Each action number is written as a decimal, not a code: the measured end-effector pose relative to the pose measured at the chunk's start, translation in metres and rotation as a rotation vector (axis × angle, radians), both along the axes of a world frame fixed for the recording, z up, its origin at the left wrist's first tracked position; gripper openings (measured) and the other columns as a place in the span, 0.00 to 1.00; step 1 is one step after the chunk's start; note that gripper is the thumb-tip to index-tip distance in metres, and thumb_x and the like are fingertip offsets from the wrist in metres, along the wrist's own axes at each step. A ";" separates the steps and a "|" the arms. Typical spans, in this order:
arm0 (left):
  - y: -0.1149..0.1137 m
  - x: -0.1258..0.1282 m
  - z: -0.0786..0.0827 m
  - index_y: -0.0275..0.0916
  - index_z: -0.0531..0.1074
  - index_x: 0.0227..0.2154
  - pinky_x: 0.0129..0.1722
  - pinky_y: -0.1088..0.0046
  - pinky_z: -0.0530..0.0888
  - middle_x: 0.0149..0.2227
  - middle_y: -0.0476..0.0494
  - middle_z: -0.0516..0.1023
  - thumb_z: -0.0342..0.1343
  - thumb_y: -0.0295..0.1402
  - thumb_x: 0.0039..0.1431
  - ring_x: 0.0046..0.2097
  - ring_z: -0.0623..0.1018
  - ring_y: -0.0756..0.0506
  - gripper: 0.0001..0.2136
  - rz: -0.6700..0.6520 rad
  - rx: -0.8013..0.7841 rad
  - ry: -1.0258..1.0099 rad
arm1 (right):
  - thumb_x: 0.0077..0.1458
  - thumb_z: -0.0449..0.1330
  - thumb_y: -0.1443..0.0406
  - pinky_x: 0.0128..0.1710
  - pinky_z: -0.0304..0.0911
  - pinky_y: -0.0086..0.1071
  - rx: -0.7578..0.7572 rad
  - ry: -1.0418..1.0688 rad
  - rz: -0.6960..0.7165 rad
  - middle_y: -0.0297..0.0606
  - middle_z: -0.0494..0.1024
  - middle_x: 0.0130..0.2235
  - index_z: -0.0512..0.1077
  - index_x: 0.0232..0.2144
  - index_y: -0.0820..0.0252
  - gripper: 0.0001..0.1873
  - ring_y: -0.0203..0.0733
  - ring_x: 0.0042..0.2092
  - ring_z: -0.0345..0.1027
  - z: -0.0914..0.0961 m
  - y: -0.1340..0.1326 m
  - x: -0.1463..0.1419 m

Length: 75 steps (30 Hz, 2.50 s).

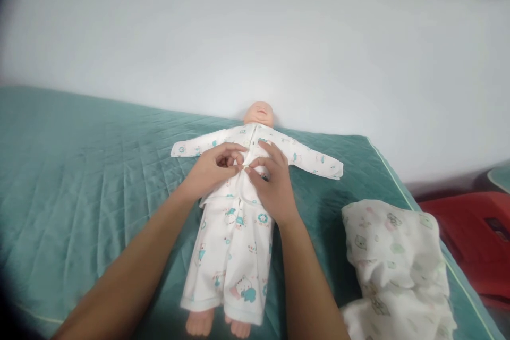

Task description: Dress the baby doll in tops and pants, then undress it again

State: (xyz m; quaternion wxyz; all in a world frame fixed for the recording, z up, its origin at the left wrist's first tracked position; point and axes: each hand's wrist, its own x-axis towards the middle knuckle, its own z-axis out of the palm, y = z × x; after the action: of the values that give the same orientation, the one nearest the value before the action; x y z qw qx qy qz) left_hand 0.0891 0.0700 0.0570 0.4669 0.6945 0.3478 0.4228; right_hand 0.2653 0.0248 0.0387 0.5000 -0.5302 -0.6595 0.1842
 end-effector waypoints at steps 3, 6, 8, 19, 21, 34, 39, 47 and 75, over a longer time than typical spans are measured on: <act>0.001 -0.002 0.001 0.43 0.76 0.45 0.33 0.72 0.64 0.34 0.50 0.76 0.58 0.26 0.50 0.30 0.64 0.51 0.17 -0.030 -0.024 -0.019 | 0.58 0.63 0.58 0.69 0.46 0.57 -0.002 0.014 -0.006 0.32 0.67 0.65 0.75 0.32 0.50 0.05 0.51 0.70 0.50 0.000 0.000 -0.001; 0.001 -0.003 0.003 0.42 0.76 0.44 0.32 0.73 0.63 0.33 0.50 0.76 0.58 0.26 0.50 0.30 0.63 0.51 0.17 -0.045 -0.041 -0.029 | 0.58 0.63 0.59 0.68 0.47 0.56 0.005 0.017 -0.013 0.33 0.68 0.64 0.75 0.32 0.50 0.05 0.51 0.70 0.51 0.000 0.000 -0.002; 0.000 -0.004 0.004 0.41 0.76 0.44 0.32 0.73 0.63 0.33 0.51 0.76 0.58 0.25 0.50 0.30 0.63 0.52 0.16 -0.051 -0.046 -0.020 | 0.59 0.63 0.59 0.68 0.46 0.56 0.014 0.010 -0.017 0.33 0.68 0.64 0.75 0.32 0.50 0.04 0.51 0.70 0.51 0.001 -0.001 -0.003; 0.003 -0.009 0.005 0.40 0.77 0.44 0.34 0.73 0.64 0.35 0.49 0.77 0.62 0.34 0.55 0.32 0.65 0.51 0.13 -0.072 -0.049 0.036 | 0.59 0.62 0.62 0.67 0.48 0.54 0.057 -0.041 -0.060 0.35 0.71 0.62 0.75 0.31 0.52 0.04 0.50 0.69 0.53 0.000 -0.003 -0.008; 0.004 -0.010 0.003 0.40 0.77 0.44 0.35 0.72 0.64 0.35 0.48 0.77 0.62 0.35 0.56 0.32 0.66 0.51 0.13 -0.089 -0.035 0.029 | 0.58 0.62 0.62 0.67 0.49 0.54 0.066 -0.038 -0.066 0.35 0.71 0.62 0.74 0.31 0.52 0.03 0.50 0.68 0.54 0.000 -0.003 -0.008; 0.008 -0.012 -0.005 0.42 0.76 0.47 0.37 0.73 0.64 0.35 0.49 0.73 0.60 0.36 0.61 0.34 0.67 0.51 0.12 -0.169 0.040 0.015 | 0.59 0.61 0.63 0.66 0.51 0.54 0.112 -0.089 -0.078 0.35 0.72 0.61 0.73 0.31 0.52 0.03 0.50 0.68 0.54 -0.003 -0.003 -0.009; 0.008 -0.011 -0.004 0.41 0.75 0.47 0.35 0.74 0.65 0.35 0.50 0.71 0.60 0.34 0.60 0.33 0.66 0.51 0.12 -0.154 0.043 0.013 | 0.59 0.61 0.63 0.67 0.50 0.54 0.087 -0.054 -0.065 0.34 0.72 0.61 0.75 0.32 0.52 0.03 0.50 0.68 0.54 -0.002 -0.004 -0.008; 0.001 0.003 -0.004 0.44 0.77 0.43 0.32 0.74 0.64 0.32 0.52 0.68 0.62 0.33 0.56 0.31 0.65 0.52 0.11 -0.003 0.051 0.073 | 0.63 0.59 0.57 0.66 0.50 0.54 0.067 -0.064 -0.073 0.35 0.72 0.61 0.75 0.33 0.52 0.09 0.50 0.68 0.54 0.000 -0.003 -0.009; 0.021 -0.010 -0.012 0.42 0.68 0.39 0.33 0.75 0.66 0.38 0.49 0.69 0.57 0.36 0.57 0.33 0.68 0.51 0.08 0.453 -0.187 -0.329 | 0.48 0.69 0.52 0.35 0.65 0.34 -0.152 0.537 -0.304 0.34 0.76 0.36 0.73 0.39 0.56 0.19 0.39 0.35 0.67 0.000 0.007 0.017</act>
State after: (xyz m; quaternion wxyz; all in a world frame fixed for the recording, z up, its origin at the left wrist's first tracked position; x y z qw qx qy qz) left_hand 0.0786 0.0909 0.0449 0.4727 0.4755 0.4510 0.5891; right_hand 0.2824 0.0316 0.0391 0.6368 -0.5912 -0.4015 0.2895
